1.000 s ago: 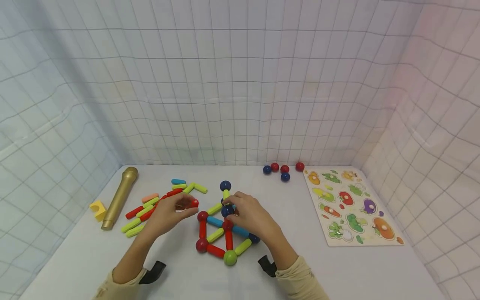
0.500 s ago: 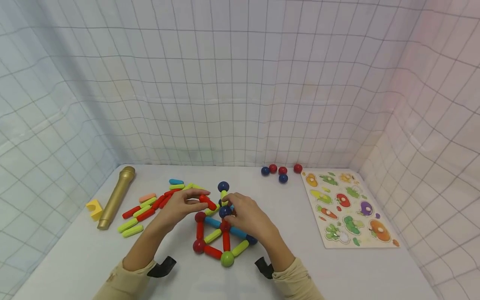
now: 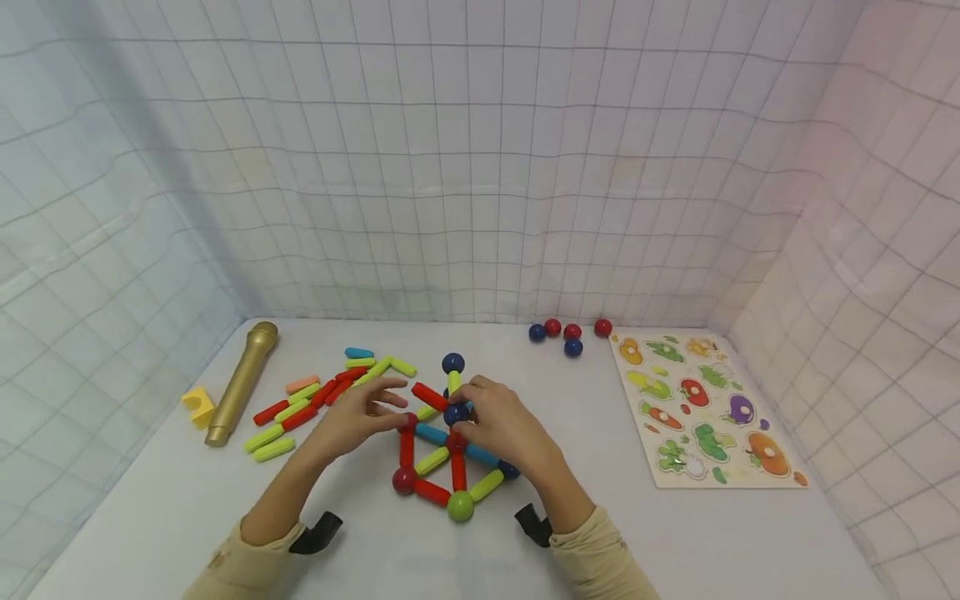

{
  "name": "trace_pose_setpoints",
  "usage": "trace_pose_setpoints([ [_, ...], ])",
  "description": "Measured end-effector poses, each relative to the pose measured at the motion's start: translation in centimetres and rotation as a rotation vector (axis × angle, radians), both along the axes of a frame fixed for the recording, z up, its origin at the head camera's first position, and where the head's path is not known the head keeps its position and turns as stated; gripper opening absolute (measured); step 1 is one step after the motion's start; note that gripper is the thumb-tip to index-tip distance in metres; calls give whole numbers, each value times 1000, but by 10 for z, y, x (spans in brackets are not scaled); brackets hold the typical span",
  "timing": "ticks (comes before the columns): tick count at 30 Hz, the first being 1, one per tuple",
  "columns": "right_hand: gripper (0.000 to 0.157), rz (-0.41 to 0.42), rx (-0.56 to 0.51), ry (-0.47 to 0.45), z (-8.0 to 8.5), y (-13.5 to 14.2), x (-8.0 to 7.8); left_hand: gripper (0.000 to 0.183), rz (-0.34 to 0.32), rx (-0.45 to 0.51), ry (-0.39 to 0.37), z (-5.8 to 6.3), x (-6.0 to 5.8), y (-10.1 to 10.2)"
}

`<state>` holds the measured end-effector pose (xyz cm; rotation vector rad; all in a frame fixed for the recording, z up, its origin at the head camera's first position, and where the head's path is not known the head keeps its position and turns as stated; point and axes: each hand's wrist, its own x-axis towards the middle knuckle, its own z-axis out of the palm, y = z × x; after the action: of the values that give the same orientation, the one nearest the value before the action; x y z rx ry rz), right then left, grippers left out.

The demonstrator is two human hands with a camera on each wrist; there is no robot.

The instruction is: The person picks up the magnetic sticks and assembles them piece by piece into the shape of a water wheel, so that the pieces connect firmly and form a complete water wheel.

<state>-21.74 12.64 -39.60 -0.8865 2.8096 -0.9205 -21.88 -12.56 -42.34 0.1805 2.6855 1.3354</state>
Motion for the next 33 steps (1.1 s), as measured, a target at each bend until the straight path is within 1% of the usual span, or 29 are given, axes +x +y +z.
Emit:
trace_pose_setpoints([
  [1,29,0,-1,-3,0,0,0,42,23,-139,28,0,3,-9],
  [3,29,-6,-6,-8,1,1,0,29,79,-417,62,-1,10,-31],
  [4,29,-15,-12,-14,1,2,1,24,98,-536,70,-2,11,-43],
  [5,29,-24,-17,-19,1,3,1,21,113,-632,62,-3,13,-55],
  [6,29,-32,-21,-23,1,3,2,20,124,-701,43,-3,15,-65],
  [7,29,-39,-24,-25,0,4,2,19,133,-737,24,-3,18,-75],
  [10,29,-43,-27,-28,-1,4,3,22,153,-774,-15,-6,25,-95],
  [12,29,-41,-30,-24,-1,3,4,23,159,-768,-13,-9,30,-102],
  [16,29,-40,-34,-25,-1,1,3,21,177,-769,15,-17,32,-109],
  [19,29,-32,-30,-30,-1,-1,2,17,178,-766,35,-18,34,-110],
  [21,29,-29,-24,-38,-1,-2,2,16,166,-723,59,-17,32,-105],
  [23,28,-29,-18,-43,-1,-2,2,18,135,-621,94,-15,29,-96],
  [25,28,-31,-13,-45,0,-2,2,21,103,-472,116,-14,23,-83],
  [27,28,-32,-11,-44,0,-2,2,25,75,-312,113,-13,15,-68],
  [29,28,-32,-15,-41,0,-2,2,28,63,-184,108,-12,7,-51],
  [31,29,-27,-20,-38,0,-2,3,30,45,-108,124,-12,0,-36],
  [33,29,-24,-17,-34,0,-1,3,30,33,-64,132,-11,-6,-24],
])
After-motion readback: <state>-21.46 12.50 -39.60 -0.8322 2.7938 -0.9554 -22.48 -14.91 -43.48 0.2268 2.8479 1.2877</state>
